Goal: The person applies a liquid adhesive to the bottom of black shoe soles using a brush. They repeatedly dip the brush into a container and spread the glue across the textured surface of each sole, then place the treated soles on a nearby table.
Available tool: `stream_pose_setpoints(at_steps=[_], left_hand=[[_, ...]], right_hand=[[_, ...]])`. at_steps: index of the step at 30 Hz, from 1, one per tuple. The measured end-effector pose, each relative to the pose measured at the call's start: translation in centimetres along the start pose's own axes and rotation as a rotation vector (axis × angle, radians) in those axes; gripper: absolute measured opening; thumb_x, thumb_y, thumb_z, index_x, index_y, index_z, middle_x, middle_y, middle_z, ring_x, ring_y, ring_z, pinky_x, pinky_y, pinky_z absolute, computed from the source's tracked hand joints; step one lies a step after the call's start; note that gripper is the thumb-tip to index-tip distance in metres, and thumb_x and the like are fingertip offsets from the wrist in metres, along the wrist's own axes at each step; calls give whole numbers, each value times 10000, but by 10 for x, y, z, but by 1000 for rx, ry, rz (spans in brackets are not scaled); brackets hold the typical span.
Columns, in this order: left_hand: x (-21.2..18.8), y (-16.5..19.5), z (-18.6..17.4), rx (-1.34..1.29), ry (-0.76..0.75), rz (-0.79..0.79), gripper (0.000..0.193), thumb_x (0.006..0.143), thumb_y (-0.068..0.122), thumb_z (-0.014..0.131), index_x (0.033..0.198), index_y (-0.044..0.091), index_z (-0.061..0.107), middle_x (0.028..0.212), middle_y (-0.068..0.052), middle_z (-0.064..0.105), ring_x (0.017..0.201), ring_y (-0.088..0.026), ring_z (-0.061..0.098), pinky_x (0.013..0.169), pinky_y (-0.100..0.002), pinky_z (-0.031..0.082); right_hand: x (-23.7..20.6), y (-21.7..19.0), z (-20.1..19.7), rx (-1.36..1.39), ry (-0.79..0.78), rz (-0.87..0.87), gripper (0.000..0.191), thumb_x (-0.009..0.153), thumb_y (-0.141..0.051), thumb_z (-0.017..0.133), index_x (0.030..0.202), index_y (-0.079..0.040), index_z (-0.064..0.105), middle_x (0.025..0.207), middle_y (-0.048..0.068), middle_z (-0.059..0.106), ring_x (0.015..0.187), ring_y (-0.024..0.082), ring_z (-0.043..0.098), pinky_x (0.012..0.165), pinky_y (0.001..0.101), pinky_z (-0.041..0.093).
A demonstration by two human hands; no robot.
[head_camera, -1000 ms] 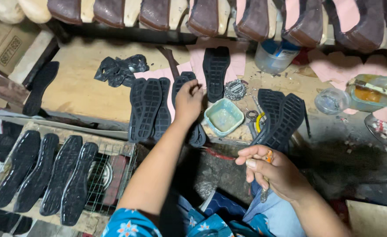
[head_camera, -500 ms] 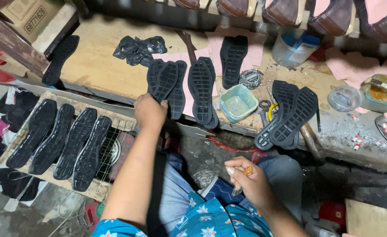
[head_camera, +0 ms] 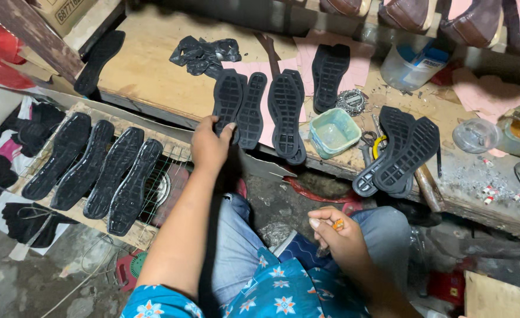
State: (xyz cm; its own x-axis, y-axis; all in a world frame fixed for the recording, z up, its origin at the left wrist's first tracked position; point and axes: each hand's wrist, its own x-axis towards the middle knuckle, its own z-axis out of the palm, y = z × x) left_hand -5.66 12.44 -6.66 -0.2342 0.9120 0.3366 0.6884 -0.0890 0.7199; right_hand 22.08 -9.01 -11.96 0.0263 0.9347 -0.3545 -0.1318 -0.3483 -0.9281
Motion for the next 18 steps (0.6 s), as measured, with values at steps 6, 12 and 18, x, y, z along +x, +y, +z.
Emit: stream_pose_setpoints(at_steps=[6,12,18], left_hand=[[-49,25,23,175,-112,326,442,873,421,764,1135,68,720,1159,-110,699,1129,-339,589,940,-495,443],[-83,55,59,44,-200,340,782,737,494,812,1247,-63,611,1222,-203,659,1098,-384,605,896,-501,452],[-77,60,59,-89,-152,220,579,878,354,773,1314,13,604,1265,-186,687,1139,-368,661,983,-475,501]], right_hand=[[4,0,4,-6,-34,-254,209,911,-39,637,1095,30,709,1174,49,587,852,120,579,759,254,493],[2,-6,7,-279,-89,-530,250,1012,-113,565,1160,19,718,1186,94,605,1115,174,561,995,284,428],[0,-1,4,-292,-47,-395,373,1072,-210,523,1330,0,692,1068,105,558,889,178,539,807,271,444]])
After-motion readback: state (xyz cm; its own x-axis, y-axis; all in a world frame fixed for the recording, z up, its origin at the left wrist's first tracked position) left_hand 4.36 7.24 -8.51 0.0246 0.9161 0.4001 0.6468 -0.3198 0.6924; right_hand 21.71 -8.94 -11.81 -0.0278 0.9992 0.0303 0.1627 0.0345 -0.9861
